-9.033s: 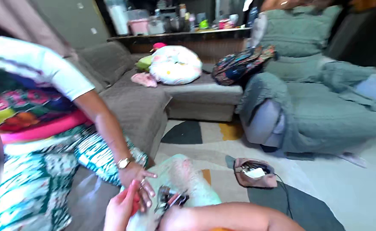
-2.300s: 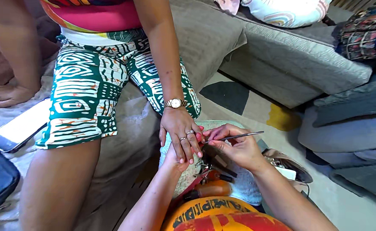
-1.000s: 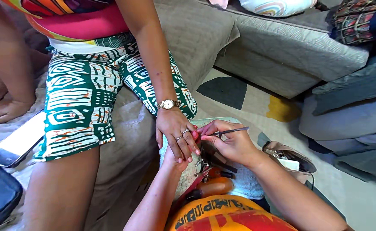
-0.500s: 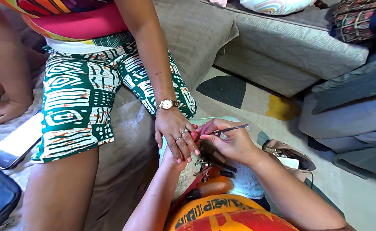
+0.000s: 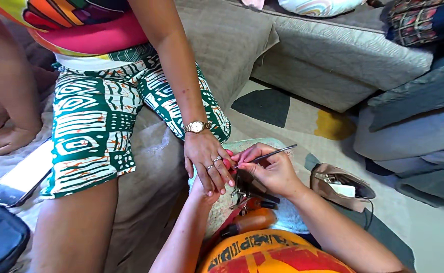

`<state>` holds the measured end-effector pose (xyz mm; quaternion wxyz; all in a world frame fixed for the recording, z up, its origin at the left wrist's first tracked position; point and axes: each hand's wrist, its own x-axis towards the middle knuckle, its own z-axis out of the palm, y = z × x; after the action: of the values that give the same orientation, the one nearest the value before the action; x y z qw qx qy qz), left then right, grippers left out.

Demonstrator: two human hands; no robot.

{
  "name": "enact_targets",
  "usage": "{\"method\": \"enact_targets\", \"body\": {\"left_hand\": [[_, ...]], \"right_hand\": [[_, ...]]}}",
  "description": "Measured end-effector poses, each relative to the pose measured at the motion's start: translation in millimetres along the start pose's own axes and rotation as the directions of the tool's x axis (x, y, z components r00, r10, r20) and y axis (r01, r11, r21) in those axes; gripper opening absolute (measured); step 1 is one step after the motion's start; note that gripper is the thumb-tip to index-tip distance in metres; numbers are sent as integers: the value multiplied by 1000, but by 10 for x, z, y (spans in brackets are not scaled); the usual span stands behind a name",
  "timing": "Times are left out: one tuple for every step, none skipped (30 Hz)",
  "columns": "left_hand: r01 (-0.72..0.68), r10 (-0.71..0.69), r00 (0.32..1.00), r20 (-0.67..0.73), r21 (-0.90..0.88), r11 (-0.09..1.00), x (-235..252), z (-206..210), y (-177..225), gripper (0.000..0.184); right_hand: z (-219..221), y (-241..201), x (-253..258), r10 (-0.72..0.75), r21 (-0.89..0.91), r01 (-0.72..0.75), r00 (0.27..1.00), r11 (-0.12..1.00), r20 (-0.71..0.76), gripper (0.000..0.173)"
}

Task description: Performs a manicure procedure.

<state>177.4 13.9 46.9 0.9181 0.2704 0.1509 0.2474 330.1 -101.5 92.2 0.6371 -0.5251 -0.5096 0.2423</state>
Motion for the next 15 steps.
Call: {"method": "enact_targets", "body": {"left_hand": [[0, 0, 1000, 11, -1, 1000, 5, -13, -6, 21], [-4, 4, 1000, 29, -5, 1000, 5, -27, -11, 20], [-10, 10, 999, 49, -4, 1000, 6, -48, -14, 17], [-18, 17, 998, 65, 8, 1000, 8, -61, -10, 16], [-28, 26, 997, 73, 22, 999, 12, -69, -6, 15], [-32, 29, 996, 86, 26, 999, 15, -79, -2, 14], [-32, 29, 995, 96, 26, 999, 14, -89, 1, 14], [-32, 28, 995, 97, 32, 999, 15, -86, 0, 13], [-32, 29, 994, 102, 32, 999, 19, -80, -1, 14], [-26, 24, 994, 105, 23, 999, 22, -72, -1, 15], [-17, 15, 995, 101, 15, 1000, 21, -73, -2, 15], [-14, 13, 995, 103, 11, 1000, 20, -77, 0, 14], [-14, 13, 993, 114, 15, 1000, 21, -86, 1, 12], [-16, 14, 993, 118, 18, 1000, 23, -91, 1, 12], [-18, 16, 992, 128, 15, 1000, 28, -103, -2, 11]], "right_hand": [[14, 10, 11, 8, -2, -8, 1000, 1000, -20, 8], [26, 16, 17, 17, 4, -17, 999, 1000, -35, 8], [31, 18, 11, 21, 20, -21, 999, 1000, -43, 8], [28, 14, -4, 23, 41, -21, 999, 999, -40, 8], [23, 11, -24, 19, 62, -17, 999, 998, -33, 8], [24, 17, -42, 13, 78, -10, 999, 997, -32, 8], [31, 30, -51, 12, 88, -8, 999, 996, -38, 8], [37, 43, -51, 18, 96, -13, 999, 995, -47, 8], [43, 53, -44, 28, 99, -22, 998, 995, -58, 9], [47, 56, -38, 39, 102, -32, 997, 994, -68, 9], [49, 55, -40, 49, 115, -41, 996, 993, -73, 9], [46, 53, -52, 53, 134, -43, 996, 990, -73, 9], [38, 55, -70, 49, 157, -38, 996, 987, -68, 9], [35, 56, -87, 44, 179, -32, 997, 983, -65, 9], [36, 62, -97, 39, 190, -27, 997, 981, -63, 10]]}}
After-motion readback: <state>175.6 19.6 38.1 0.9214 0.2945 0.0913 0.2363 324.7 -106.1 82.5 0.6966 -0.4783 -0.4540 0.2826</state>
